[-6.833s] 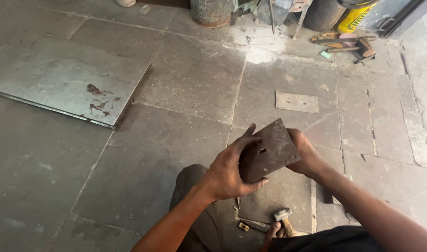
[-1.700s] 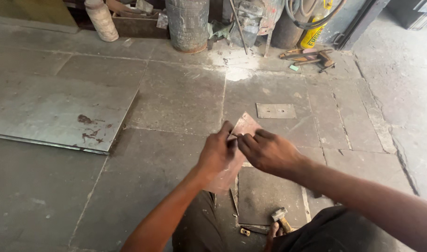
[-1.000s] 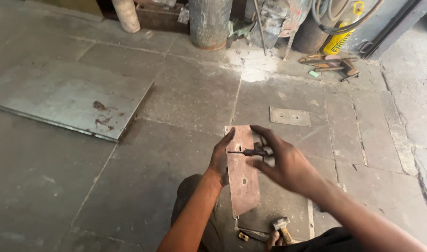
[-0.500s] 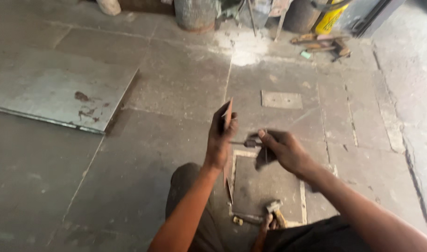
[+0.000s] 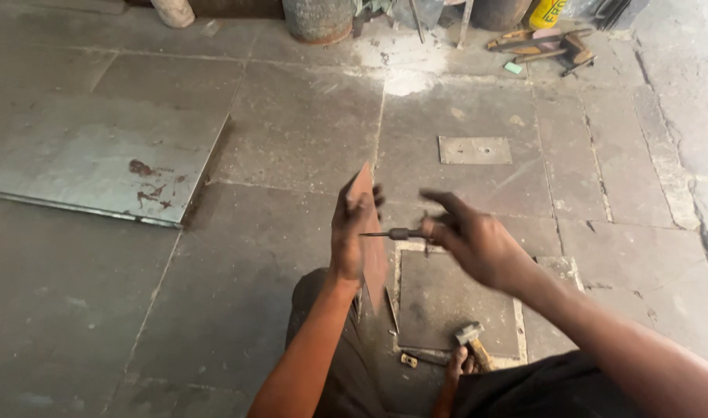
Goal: The person holds and aligns metal plates, using an internal caliper to measure the distance between pre-drilled holes and marking the dimensions.
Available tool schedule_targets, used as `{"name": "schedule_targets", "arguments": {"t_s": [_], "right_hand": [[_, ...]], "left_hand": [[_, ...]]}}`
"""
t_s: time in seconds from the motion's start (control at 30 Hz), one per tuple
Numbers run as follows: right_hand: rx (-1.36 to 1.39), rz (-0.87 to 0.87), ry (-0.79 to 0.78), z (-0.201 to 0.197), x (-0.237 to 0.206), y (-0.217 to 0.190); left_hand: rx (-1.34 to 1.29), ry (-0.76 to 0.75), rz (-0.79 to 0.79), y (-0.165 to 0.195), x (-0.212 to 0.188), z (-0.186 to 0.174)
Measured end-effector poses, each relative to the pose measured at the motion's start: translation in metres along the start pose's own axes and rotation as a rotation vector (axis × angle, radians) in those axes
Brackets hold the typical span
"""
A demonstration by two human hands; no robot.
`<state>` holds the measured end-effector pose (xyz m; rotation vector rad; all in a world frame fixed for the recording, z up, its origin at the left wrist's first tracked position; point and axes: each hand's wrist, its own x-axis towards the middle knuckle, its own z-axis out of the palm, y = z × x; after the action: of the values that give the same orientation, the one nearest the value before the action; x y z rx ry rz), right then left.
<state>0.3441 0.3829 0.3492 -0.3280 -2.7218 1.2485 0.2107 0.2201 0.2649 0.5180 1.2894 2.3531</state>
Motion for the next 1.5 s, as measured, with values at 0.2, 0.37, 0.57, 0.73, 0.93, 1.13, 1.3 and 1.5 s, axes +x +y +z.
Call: {"name": "schedule_targets", "arguments": {"t_s": [0.2,0.37,0.57,0.73,0.93,1.13,1.3,1.5], "right_hand": [[-0.334,-0.145,-0.021,0.009,0.000,0.013],[0.262,0.407,-0.172,0.002,0.007,0.016],[-0.757,-0.865,0.206,-0.018,0.001,0.033],[0.073,0.341,-0.109,0.032,-0.003,0.125],[0.097,0.398,0.247,0.093,-0.016,0.205],[-0.117,0.117,0.259,0.128,-0.026,0.268],[0.823,0.889,0.067,0.145,-0.030,0.305],[-0.308,0.036,0.176,0.127,-0.028,0.280]], "left_hand": [[-0.081,-0.023,0.023,-0.025,-0.009,0.007],[0.055,-0.119,0.199,-0.048,-0.006,0.006],[-0.503,-0.092,-0.620,-0.098,0.015,-0.006],[0.097,-0.181,-0.259,-0.166,0.019,-0.006],[0.156,-0.153,-0.684,-0.248,0.049,-0.042],[0.533,-0.291,-0.666,-0.287,0.039,-0.063],[0.488,-0.288,-0.628,-0.289,0.044,-0.056],[0.519,-0.250,-1.010,-0.295,0.053,-0.071]]}}
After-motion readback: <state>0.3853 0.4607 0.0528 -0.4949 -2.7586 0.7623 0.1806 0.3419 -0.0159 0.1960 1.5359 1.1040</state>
